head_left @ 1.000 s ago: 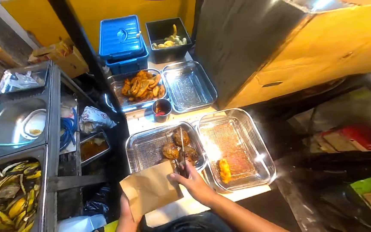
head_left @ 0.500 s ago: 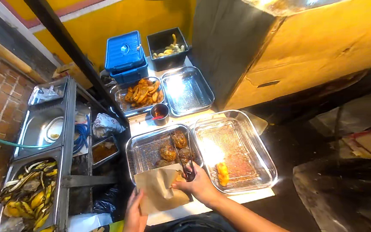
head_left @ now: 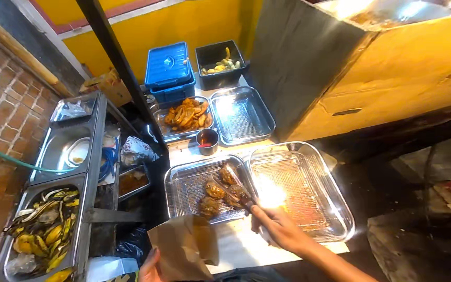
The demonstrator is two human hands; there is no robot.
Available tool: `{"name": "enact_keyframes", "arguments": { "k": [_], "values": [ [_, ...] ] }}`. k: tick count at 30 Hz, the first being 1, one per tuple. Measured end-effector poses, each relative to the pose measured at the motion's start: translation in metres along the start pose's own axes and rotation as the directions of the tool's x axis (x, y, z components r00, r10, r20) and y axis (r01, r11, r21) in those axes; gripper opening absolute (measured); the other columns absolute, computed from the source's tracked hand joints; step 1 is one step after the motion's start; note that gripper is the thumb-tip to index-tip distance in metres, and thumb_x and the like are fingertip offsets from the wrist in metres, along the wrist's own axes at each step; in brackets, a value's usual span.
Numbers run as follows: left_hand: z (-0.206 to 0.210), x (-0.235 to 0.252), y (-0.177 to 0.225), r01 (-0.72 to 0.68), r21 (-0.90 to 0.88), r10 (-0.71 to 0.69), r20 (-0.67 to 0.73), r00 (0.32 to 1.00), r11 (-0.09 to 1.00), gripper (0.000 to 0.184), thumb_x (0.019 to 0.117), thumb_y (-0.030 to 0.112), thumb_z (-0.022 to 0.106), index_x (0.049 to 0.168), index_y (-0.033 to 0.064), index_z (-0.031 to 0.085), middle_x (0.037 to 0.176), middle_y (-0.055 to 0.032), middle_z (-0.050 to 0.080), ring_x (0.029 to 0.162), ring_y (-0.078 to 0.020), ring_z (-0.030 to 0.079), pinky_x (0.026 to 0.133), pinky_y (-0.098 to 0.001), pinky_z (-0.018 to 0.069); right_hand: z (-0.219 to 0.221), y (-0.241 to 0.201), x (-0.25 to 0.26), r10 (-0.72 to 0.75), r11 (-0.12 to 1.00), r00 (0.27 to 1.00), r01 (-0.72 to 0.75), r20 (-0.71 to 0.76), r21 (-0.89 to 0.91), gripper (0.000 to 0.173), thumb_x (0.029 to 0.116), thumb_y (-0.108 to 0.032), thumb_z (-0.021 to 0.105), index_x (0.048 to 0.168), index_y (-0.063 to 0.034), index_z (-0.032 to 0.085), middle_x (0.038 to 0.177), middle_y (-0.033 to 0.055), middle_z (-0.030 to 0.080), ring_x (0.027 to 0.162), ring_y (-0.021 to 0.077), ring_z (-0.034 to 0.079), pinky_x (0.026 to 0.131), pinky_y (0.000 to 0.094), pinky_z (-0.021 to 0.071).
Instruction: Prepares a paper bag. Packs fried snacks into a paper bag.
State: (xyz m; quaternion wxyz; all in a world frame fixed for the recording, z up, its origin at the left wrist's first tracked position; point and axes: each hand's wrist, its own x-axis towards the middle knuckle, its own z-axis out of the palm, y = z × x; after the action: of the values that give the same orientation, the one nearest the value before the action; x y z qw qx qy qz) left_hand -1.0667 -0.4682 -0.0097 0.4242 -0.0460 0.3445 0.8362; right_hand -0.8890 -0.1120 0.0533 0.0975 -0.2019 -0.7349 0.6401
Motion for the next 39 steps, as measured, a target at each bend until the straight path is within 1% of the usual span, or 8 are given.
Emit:
{"name": "enact_keyframes", "arguments": {
  "k": [6, 16, 20, 25, 27, 30, 36, 39],
  "values": [
    [-0.027, -0.007, 0.022, 0.015, -0.069, -0.01, 0.079, 0.997, 0.997, 0.033, 0.0888, 0.038, 0.073, 0.115, 0.0176, 0.077, 0.111, -0.0102, 0.076, 0.105, -0.0245, 0.073, 0.093, -0.0534, 0.0583, -0.017, 0.038, 0.003, 0.248, 0.623, 0.953, -0.02, 0.173, -0.782, 0.054, 0.1069, -0.058, 0.036, 0.114, -0.0162, 0.07, 0.112, 0.0129, 0.066, 0.095, 0.0308, 0.07, 0.081, 0.0546, 0.0586],
    [-0.067, 0.018, 0.042, 0.136, -0.152, -0.114, 0.142, 0.983, 0.979, 0.037, 0.0913, 0.037, 0.071, 0.121, 0.0149, 0.074, 0.117, -0.0149, 0.073, 0.111, -0.0319, 0.07, 0.098, -0.0618, 0.0528, 0.053, 0.034, 0.053, 0.391, 0.262, 0.849, 0.269, 0.356, -0.927, 0.045, 0.1129, -0.035, 0.032, 0.148, -0.0095, 0.044, 0.126, 0.028, 0.059, 0.098, 0.0485, 0.067, 0.079, 0.062, 0.0554],
    [-0.076, 0.022, 0.051, 0.132, -0.13, -0.119, 0.101, 0.988, 0.983, 0.037, 0.0896, 0.035, 0.074, 0.121, 0.0148, 0.074, 0.117, -0.0152, 0.073, 0.111, -0.0308, 0.07, 0.098, -0.0592, 0.054, 0.048, 0.019, 0.07, 0.457, 0.371, 0.845, 0.101, 0.277, -0.923, 0.059, 0.1101, -0.044, 0.037, 0.164, -0.0267, 0.021, 0.117, 0.0207, 0.068, 0.093, 0.043, 0.07, 0.079, 0.062, 0.0558],
    [-0.078, 0.018, 0.057, 0.105, -0.115, -0.101, 0.046, 0.994, 0.988, 0.034, 0.089, 0.035, 0.076, 0.116, 0.0143, 0.076, 0.113, -0.0141, 0.075, 0.106, -0.0274, 0.072, 0.094, -0.0527, 0.0577, 0.012, 0.051, 0.068, 0.548, 0.797, 0.776, -0.371, 0.313, -0.476, 0.051, 0.1072, -0.051, 0.045, 0.144, -0.019, 0.058, 0.095, 0.008, 0.066, 0.08, 0.0189, 0.062, 0.078, 0.0427, 0.053],
    [-0.078, 0.016, 0.057, 0.098, -0.099, -0.098, 0.006, 0.995, 0.99, 0.032, 0.0884, 0.035, 0.076, 0.114, 0.016, 0.076, 0.111, -0.0128, 0.076, 0.105, -0.0259, 0.073, 0.093, -0.0513, 0.0586, 0.01, 0.059, 0.058, 0.555, 0.812, 0.782, -0.434, 0.284, -0.39, 0.052, 0.1066, -0.052, 0.047, 0.143, -0.0168, 0.059, 0.094, 0.0059, 0.064, 0.078, 0.015, 0.058, 0.074, 0.0372, 0.0498],
    [-0.079, 0.016, 0.054, 0.089, -0.123, -0.091, -0.005, 0.996, 0.988, 0.033, 0.088, 0.035, 0.076, 0.115, 0.0153, 0.076, 0.111, -0.0127, 0.076, 0.105, -0.0258, 0.073, 0.093, -0.0516, 0.0583, 0.006, 0.066, 0.059, 0.588, 0.757, 0.772, -0.419, 0.243, -0.502, 0.056, 0.1038, -0.056, 0.05, 0.143, -0.0176, 0.059, 0.126, 0.0121, 0.069, 0.113, 0.0235, 0.066, 0.103, 0.0503, 0.0505],
    [-0.082, 0.057, 0.033, -0.036, -0.277, 0.005, -0.111, 0.994, 0.96, 0.045, 0.0843, 0.033, 0.075, 0.122, 0.0109, 0.068, 0.123, -0.0175, 0.069, 0.12, -0.0375, 0.064, 0.109, -0.0687, 0.0421, 0.02, 0.084, 0.09, 0.546, 0.828, 0.779, -0.447, 0.307, -0.339, 0.047, 0.1038, -0.048, 0.057, 0.138, -0.0166, 0.063, 0.12, 0.0077, 0.069, 0.099, 0.0153, 0.065, 0.088, 0.0396, 0.0524],
    [-0.069, 0.082, 0.028, -0.092, -0.298, 0.015, -0.25, 0.968, 0.95, 0.041, 0.0921, 0.036, 0.062, 0.124, 0.0113, 0.063, 0.122, -0.016, 0.069, 0.118, -0.0381, 0.064, 0.105, -0.0735, 0.0424, 0.024, 0.092, 0.104, 0.507, 0.862, 0.773, -0.443, 0.381, -0.246, 0.045, 0.1005, -0.042, 0.065, 0.139, -0.018, 0.066, 0.132, 0.0031, 0.069, 0.12, 0.0117, 0.065, 0.107, 0.0375, 0.0515]
  ]
}}
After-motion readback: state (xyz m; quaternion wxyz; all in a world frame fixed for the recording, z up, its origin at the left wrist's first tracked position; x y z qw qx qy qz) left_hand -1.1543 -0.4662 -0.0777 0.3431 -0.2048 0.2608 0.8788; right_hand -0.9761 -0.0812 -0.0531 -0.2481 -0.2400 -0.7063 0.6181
